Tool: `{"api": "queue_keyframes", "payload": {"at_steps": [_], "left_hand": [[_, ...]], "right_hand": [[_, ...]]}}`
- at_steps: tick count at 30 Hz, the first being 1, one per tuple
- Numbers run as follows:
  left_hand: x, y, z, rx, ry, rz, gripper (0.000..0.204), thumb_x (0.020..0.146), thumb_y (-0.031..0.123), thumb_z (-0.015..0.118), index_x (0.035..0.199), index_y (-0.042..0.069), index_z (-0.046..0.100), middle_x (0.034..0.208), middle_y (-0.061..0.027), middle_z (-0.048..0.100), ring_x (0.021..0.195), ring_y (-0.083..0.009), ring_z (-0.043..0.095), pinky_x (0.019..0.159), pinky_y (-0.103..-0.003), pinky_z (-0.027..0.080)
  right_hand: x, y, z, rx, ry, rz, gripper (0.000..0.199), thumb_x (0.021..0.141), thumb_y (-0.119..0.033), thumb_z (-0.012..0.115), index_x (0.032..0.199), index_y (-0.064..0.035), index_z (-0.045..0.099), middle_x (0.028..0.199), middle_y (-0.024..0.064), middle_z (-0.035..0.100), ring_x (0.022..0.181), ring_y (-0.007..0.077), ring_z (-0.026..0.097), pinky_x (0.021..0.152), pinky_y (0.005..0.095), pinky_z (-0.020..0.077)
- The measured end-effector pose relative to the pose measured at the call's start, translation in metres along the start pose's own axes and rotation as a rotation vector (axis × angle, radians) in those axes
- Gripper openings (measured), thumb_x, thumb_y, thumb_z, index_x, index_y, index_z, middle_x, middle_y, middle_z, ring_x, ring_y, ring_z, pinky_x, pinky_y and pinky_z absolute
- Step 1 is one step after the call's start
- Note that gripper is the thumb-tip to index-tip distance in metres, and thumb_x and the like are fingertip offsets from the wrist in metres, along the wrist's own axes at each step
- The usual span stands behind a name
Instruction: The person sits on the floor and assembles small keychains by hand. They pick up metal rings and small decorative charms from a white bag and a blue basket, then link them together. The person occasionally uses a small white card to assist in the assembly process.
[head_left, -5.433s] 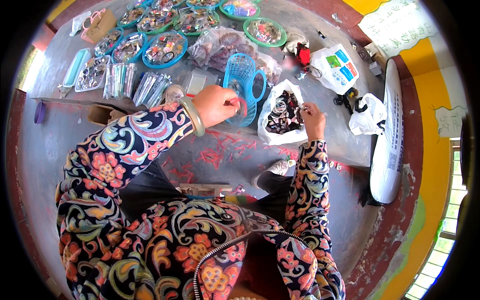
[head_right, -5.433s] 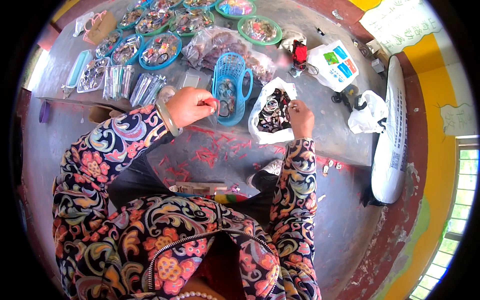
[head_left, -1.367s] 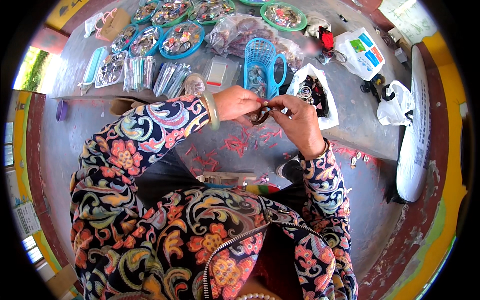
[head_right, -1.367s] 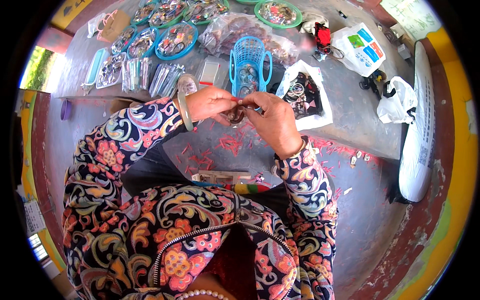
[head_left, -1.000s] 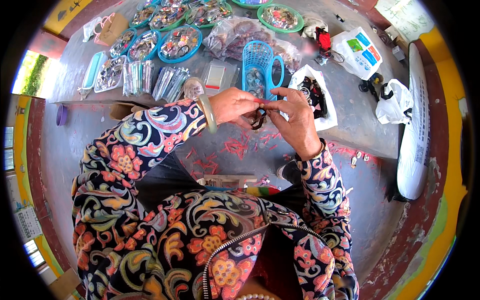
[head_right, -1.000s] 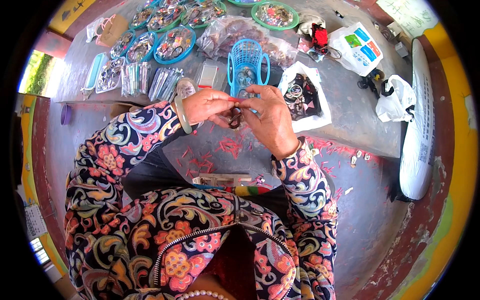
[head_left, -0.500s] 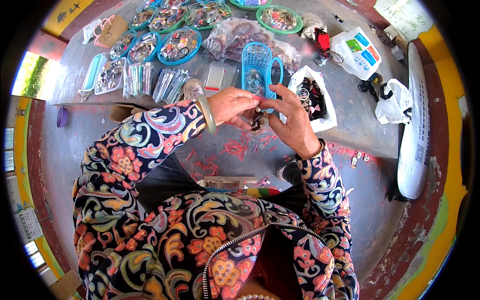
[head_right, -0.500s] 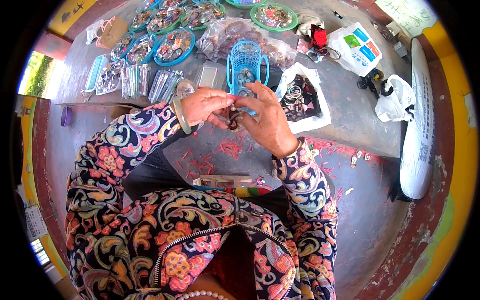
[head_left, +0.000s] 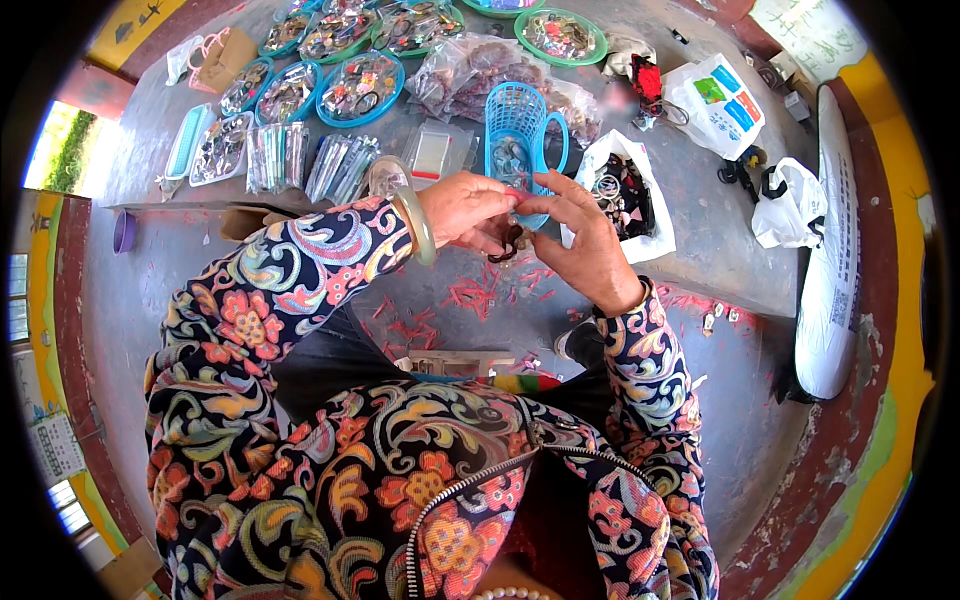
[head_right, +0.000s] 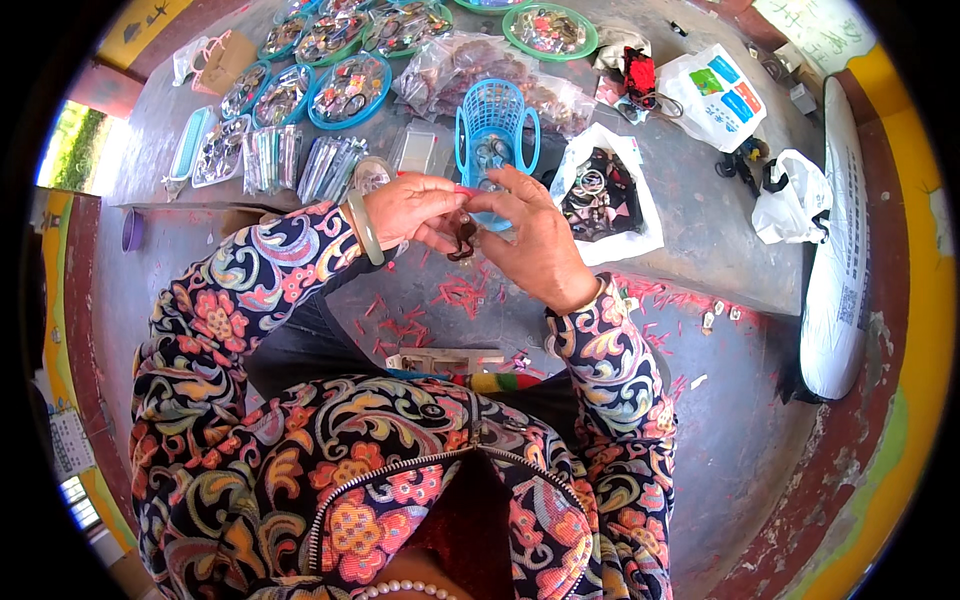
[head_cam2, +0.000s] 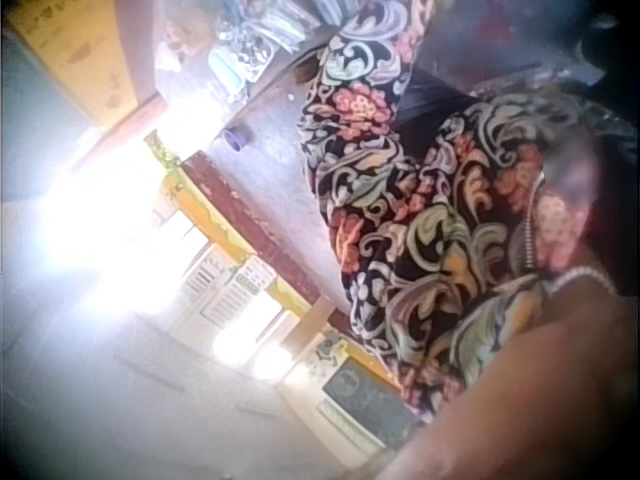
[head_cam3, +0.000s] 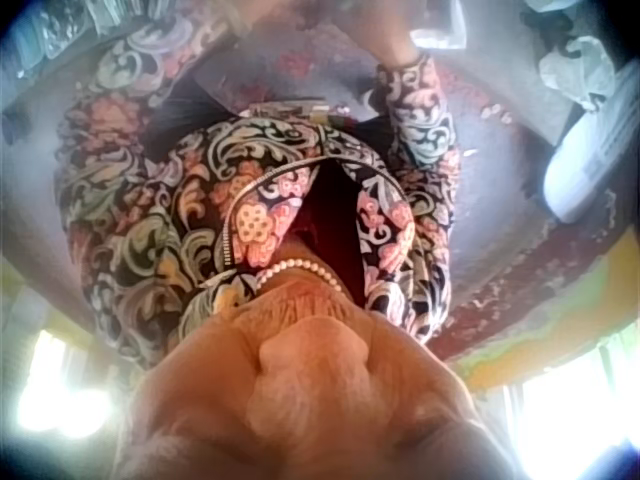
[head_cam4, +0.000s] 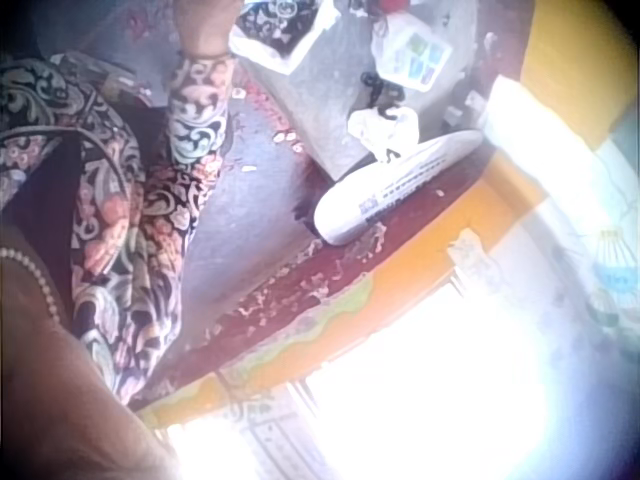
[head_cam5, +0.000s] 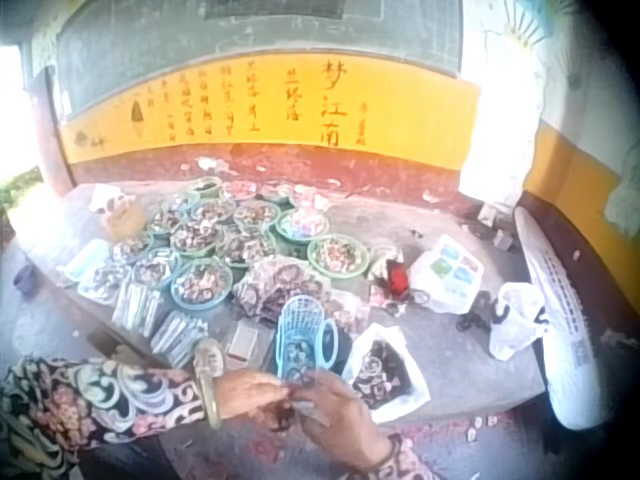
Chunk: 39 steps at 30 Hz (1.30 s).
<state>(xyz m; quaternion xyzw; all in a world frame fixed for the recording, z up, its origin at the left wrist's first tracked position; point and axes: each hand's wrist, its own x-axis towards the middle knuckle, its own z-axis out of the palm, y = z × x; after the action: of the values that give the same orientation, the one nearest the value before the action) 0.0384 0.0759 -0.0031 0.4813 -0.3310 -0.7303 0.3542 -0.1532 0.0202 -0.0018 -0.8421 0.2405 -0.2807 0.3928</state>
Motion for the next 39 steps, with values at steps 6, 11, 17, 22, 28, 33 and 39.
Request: {"api": "queue_keyframes", "payload": {"at_steps": [6,11,17,22,28,33,39], "left_hand": [[0.002,-0.003,0.001,-0.022,-0.018,0.011,0.036,0.090,0.021,0.044,0.116,-0.004,0.045,0.096,-0.0123,0.057,0.085,-0.0200,0.060,0.072,-0.032,0.053],[0.002,0.003,0.000,-0.102,0.027,-0.003,0.033,0.091,0.021,0.043,0.115,-0.001,0.047,0.093,-0.0111,0.057,0.085,-0.0187,0.059,0.072,-0.030,0.052],[0.006,0.014,-0.003,-0.202,0.091,0.043,0.031,0.091,0.021,0.043,0.112,0.000,0.050,0.091,-0.0093,0.058,0.082,-0.0169,0.059,0.069,-0.029,0.052],[0.007,0.014,-0.001,-0.251,0.079,0.016,0.031,0.091,0.022,0.044,0.111,-0.001,0.051,0.088,-0.0083,0.057,0.080,-0.0162,0.058,0.069,-0.028,0.051],[0.007,0.009,-0.003,-0.251,0.081,0.038,0.030,0.089,0.023,0.046,0.104,-0.003,0.052,0.085,-0.0086,0.054,0.079,-0.0165,0.057,0.073,-0.031,0.051],[0.007,0.008,-0.006,-0.262,0.065,0.044,0.031,0.088,0.022,0.049,0.108,-0.002,0.051,0.083,-0.0067,0.055,0.077,-0.0148,0.058,0.070,-0.028,0.051],[0.004,0.009,-0.004,-0.237,0.050,0.061,0.034,0.088,0.027,0.050,0.109,0.001,0.052,0.090,-0.0071,0.057,0.081,-0.0137,0.057,0.068,-0.026,0.050]], "right_hand": [[0.001,0.005,0.001,-0.020,-0.105,-0.061,0.021,0.067,-0.004,0.061,0.087,-0.0082,0.063,0.111,0.0186,0.050,0.110,0.0340,0.044,0.091,0.0371,0.0376],[0.002,0.011,-0.001,0.370,0.180,0.203,0.015,0.074,-0.008,0.060,0.089,-0.0030,0.060,0.092,0.0091,0.059,0.089,0.0179,0.054,0.078,0.0277,0.0425],[0.000,0.017,-0.002,0.634,0.094,0.493,0.018,0.080,-0.016,0.061,0.089,0.0006,0.059,0.073,-0.0008,0.056,0.064,0.0047,0.046,0.057,0.0179,0.0374],[-0.001,0.015,0.007,0.619,0.116,0.466,0.016,0.080,-0.015,0.061,0.083,0.0011,0.061,0.069,-0.0014,0.056,0.059,0.0042,0.044,0.054,0.0183,0.0362],[-0.003,0.018,0.011,0.546,0.136,0.498,0.016,0.082,-0.016,0.057,0.082,-0.0016,0.064,0.073,-0.0005,0.061,0.062,0.0049,0.049,0.057,0.0198,0.0397],[-0.003,0.018,0.014,0.511,0.161,0.501,0.014,0.082,-0.014,0.056,0.082,-0.0017,0.064,0.071,-0.0005,0.061,0.060,0.0041,0.049,0.053,0.0174,0.0383],[-0.001,0.021,0.013,0.572,0.179,0.469,0.009,0.081,-0.011,0.058,0.080,-0.0019,0.061,0.070,-0.0013,0.057,0.057,0.0037,0.046,0.049,0.0174,0.0368]]}}
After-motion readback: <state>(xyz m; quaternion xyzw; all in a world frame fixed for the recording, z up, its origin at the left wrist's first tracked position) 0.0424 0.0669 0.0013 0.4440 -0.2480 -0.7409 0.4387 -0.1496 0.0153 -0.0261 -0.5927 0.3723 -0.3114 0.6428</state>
